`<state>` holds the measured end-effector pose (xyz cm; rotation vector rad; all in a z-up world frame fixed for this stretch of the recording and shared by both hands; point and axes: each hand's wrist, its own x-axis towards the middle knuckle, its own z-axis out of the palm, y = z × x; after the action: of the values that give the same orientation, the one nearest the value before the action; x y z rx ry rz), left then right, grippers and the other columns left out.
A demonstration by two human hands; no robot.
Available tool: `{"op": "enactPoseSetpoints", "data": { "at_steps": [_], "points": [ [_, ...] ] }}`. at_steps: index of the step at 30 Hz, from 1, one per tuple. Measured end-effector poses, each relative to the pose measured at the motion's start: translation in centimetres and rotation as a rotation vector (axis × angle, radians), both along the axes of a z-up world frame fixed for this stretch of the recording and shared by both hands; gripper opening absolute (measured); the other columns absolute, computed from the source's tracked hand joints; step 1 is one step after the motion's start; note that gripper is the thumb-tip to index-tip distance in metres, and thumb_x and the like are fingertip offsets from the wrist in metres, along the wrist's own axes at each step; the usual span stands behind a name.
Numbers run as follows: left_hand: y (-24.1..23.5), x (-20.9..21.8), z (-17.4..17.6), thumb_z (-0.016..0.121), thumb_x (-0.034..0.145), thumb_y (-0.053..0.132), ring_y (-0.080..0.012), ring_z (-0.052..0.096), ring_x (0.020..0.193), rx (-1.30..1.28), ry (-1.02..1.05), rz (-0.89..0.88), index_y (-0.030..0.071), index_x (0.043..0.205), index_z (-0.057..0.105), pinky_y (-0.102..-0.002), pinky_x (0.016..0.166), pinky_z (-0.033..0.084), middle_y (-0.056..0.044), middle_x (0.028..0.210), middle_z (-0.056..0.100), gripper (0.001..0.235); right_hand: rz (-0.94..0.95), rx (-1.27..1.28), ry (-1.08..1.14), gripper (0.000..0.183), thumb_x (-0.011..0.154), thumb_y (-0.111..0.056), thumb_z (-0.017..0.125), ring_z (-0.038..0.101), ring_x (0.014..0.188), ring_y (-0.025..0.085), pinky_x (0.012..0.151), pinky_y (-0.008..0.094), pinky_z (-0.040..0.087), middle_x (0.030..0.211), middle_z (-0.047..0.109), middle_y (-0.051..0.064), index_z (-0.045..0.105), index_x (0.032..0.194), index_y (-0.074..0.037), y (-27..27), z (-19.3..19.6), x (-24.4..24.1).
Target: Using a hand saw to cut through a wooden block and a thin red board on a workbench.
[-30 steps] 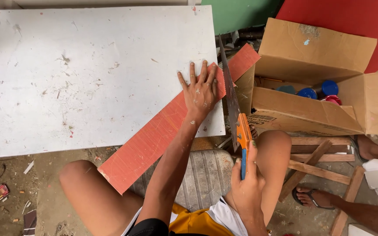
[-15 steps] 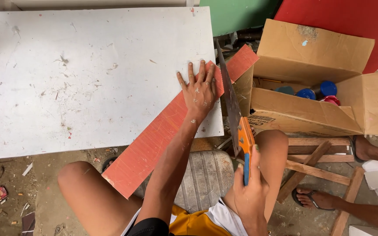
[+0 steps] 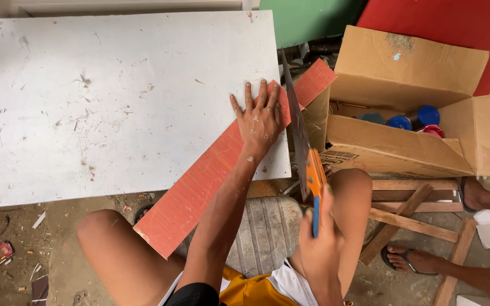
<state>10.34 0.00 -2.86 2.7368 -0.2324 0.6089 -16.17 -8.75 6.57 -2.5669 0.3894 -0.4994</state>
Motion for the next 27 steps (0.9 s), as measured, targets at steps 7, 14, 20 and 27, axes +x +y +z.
{"op": "enactPoseSetpoints", "data": {
  "at_steps": [7,14,20,27],
  "points": [
    [0.8,-0.9,4.4,0.028,0.109,0.037,-0.0363,0.019,0.157,0.03,0.374,-0.052,0.032,0.159,0.037,-0.072,0.121,0.002,-0.001,0.167,0.034,0.051,0.062,0.296,-0.07,0.064,0.1,-0.002,0.058,0.053,0.043,0.014,0.043,0.022,0.046,0.072,0.066,0.014,0.041,0.159,-0.018,0.8,1.7,8.2],
    [0.3,-0.5,3.0,0.026,0.109,0.038,-0.0349,0.014,0.158,0.033,0.428,-0.037,0.032,0.161,0.033,-0.072,0.121,-0.001,0.001,0.169,0.03,0.053,0.139,0.363,-0.074,0.062,0.103,0.004,0.052,0.049,0.044,0.012,0.042,0.022,0.043,0.072,0.064,0.015,0.035,0.161,-0.013,1.0,0.6,9.3],
    [0.3,-0.2,3.9,0.027,0.109,0.036,-0.0351,0.017,0.158,0.022,0.399,-0.035,0.032,0.161,0.035,-0.072,0.121,-0.001,0.0,0.168,0.033,0.052,-0.124,0.118,-0.013,0.064,0.093,-0.012,0.066,0.069,0.059,0.035,0.048,0.04,0.052,0.081,0.073,0.023,0.053,0.154,-0.024,0.5,-2.0,-1.3],
    [0.7,-0.8,4.6,0.028,0.109,0.036,-0.0357,0.017,0.158,0.014,0.393,-0.042,0.032,0.16,0.038,-0.072,0.12,-0.003,0.0,0.168,0.034,0.052,0.043,0.399,-0.01,0.063,0.1,0.003,0.053,0.052,0.043,0.014,0.04,0.022,0.045,0.074,0.066,0.019,0.04,0.158,-0.016,1.8,2.7,8.4]
  ]
}}
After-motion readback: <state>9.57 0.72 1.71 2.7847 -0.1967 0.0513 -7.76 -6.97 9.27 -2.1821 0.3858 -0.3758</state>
